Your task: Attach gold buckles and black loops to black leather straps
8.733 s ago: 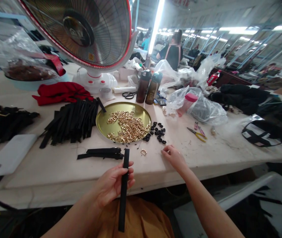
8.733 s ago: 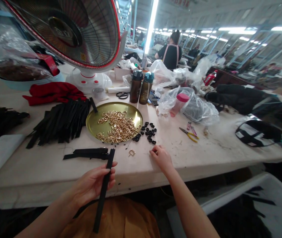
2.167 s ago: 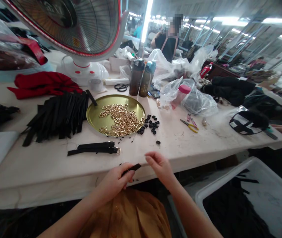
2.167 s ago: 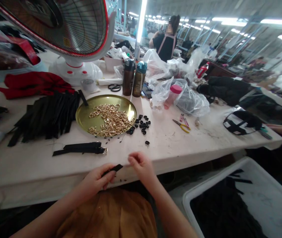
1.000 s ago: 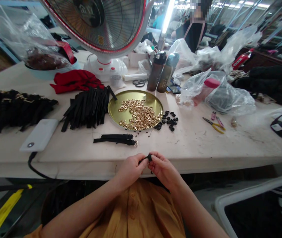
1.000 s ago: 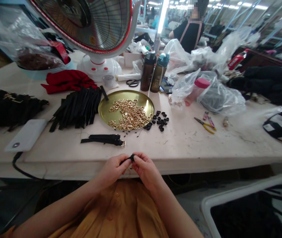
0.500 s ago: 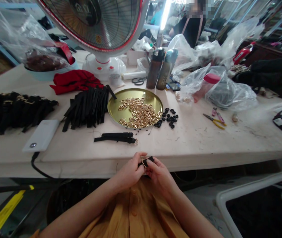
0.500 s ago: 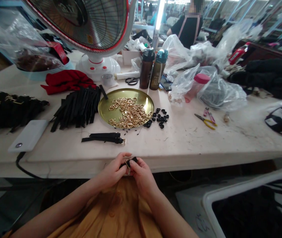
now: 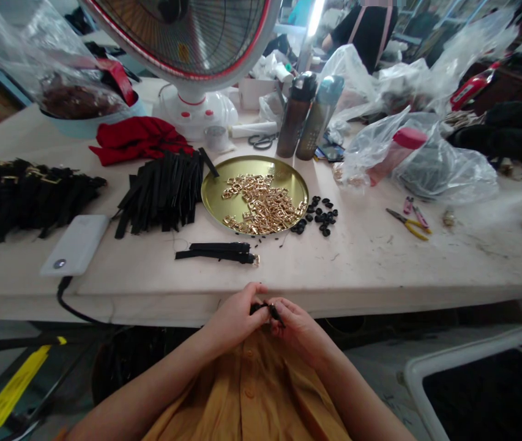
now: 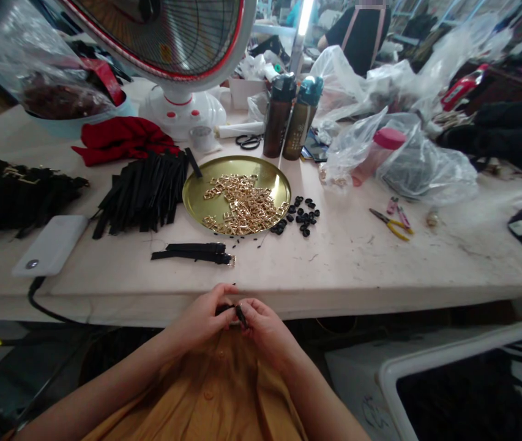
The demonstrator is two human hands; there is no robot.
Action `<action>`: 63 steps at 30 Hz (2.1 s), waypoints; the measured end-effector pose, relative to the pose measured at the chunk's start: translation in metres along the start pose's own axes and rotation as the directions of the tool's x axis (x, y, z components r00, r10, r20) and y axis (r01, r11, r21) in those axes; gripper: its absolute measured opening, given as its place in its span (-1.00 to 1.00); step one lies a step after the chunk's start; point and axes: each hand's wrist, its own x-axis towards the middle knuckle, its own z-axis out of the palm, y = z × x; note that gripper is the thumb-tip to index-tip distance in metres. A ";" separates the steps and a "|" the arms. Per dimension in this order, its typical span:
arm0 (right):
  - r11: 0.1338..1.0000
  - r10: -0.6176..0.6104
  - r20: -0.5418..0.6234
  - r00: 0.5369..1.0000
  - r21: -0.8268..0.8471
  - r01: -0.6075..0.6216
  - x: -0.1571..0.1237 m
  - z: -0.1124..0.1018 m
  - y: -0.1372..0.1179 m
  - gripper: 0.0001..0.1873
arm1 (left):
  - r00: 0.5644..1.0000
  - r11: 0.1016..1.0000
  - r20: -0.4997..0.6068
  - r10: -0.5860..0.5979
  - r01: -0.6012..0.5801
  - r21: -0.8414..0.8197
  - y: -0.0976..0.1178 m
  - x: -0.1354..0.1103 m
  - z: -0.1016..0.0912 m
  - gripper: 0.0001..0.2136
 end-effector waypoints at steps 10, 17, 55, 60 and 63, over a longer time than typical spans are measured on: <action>0.997 0.053 0.126 0.991 0.045 -0.059 -0.004 -0.006 0.005 -0.79 | 1.000 0.988 0.008 0.028 -0.029 0.153 0.000 -0.001 -0.001 -0.81; 0.995 -0.105 0.015 0.994 0.001 0.105 -0.008 -0.008 0.004 -0.78 | 0.999 0.984 0.036 0.011 -0.017 0.179 0.000 -0.013 -0.004 -0.88; 0.716 -0.345 -0.095 0.934 -0.670 0.197 -0.014 -0.009 0.023 -0.84 | 0.951 0.956 0.287 -0.117 0.186 -0.227 -0.015 -0.019 0.007 -0.78; 0.419 -0.532 -0.013 0.847 -0.873 0.249 -0.018 -0.010 0.026 -0.90 | 0.963 0.995 0.261 -0.068 0.084 -0.050 -0.012 -0.020 0.005 -0.78; 0.383 -0.541 0.001 0.841 -0.890 0.247 -0.017 -0.009 0.026 -0.92 | 0.957 0.996 0.280 -0.076 0.086 -0.024 -0.011 -0.021 0.004 -0.78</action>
